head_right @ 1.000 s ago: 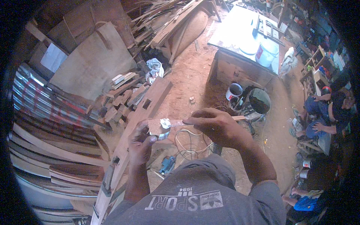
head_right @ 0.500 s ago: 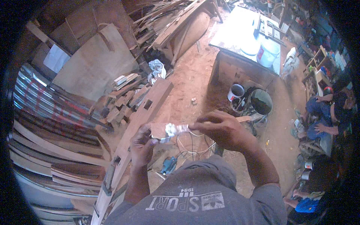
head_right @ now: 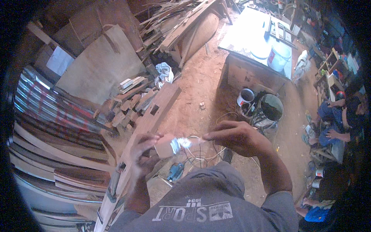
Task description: The person smooths a small wooden block using a handheld electric sander, then uses a hand chisel to trim and shape the block. The person applies glue to the block and continues chiseling to refine its edges.
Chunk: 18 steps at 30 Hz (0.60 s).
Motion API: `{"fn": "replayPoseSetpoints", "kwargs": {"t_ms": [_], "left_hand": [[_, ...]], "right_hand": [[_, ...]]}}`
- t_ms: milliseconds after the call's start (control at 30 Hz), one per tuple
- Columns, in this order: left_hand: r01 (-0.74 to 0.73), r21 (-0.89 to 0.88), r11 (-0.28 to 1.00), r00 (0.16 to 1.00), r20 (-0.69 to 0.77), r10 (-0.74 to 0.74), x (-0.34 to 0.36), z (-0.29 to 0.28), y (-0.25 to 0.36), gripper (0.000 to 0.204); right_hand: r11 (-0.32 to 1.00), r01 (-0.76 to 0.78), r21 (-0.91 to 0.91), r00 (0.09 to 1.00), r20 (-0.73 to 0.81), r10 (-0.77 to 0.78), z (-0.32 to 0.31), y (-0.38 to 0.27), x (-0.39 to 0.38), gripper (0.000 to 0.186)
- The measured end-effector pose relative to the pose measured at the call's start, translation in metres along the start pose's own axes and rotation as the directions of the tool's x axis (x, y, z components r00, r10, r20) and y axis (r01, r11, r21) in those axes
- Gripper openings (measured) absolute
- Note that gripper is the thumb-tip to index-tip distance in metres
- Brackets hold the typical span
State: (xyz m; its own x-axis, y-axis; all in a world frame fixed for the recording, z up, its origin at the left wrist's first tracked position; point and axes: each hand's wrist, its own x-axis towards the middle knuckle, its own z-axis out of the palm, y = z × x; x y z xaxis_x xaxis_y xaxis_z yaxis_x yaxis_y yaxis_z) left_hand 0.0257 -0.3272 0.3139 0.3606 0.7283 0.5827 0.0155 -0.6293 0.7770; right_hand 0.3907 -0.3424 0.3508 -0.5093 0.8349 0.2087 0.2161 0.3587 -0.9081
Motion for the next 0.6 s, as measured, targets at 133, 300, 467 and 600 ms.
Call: {"fn": "replayPoseSetpoints", "kwargs": {"t_ms": [133, 300, 467, 600], "left_hand": [[-0.235, 0.42, 0.877, 0.965, 0.21, 0.159, 0.028, -0.007, 0.033, 0.053], [-0.305, 0.407, 0.861, 0.938, 0.283, 0.199, 0.028, -0.011, 0.04, 0.052], [-0.345, 0.367, 0.864, 0.92, 0.314, 0.234, 0.031, -0.01, 0.041, 0.043], [-0.342, 0.409, 0.846, 0.925, 0.306, 0.226, 0.03, -0.012, 0.042, 0.043]], "right_hand": [[0.998, 0.026, 0.053, 1.0, -0.019, -0.025, -0.001, 0.007, 0.011, 0.037], [0.984, 0.083, -0.155, 0.996, 0.027, -0.08, -0.003, 0.004, 0.022, 0.038], [0.979, 0.093, -0.183, 0.996, 0.026, -0.09, 0.002, -0.001, 0.03, 0.038], [0.983, 0.06, -0.174, 0.997, 0.056, -0.051, 0.002, 0.001, 0.017, 0.039]]}}
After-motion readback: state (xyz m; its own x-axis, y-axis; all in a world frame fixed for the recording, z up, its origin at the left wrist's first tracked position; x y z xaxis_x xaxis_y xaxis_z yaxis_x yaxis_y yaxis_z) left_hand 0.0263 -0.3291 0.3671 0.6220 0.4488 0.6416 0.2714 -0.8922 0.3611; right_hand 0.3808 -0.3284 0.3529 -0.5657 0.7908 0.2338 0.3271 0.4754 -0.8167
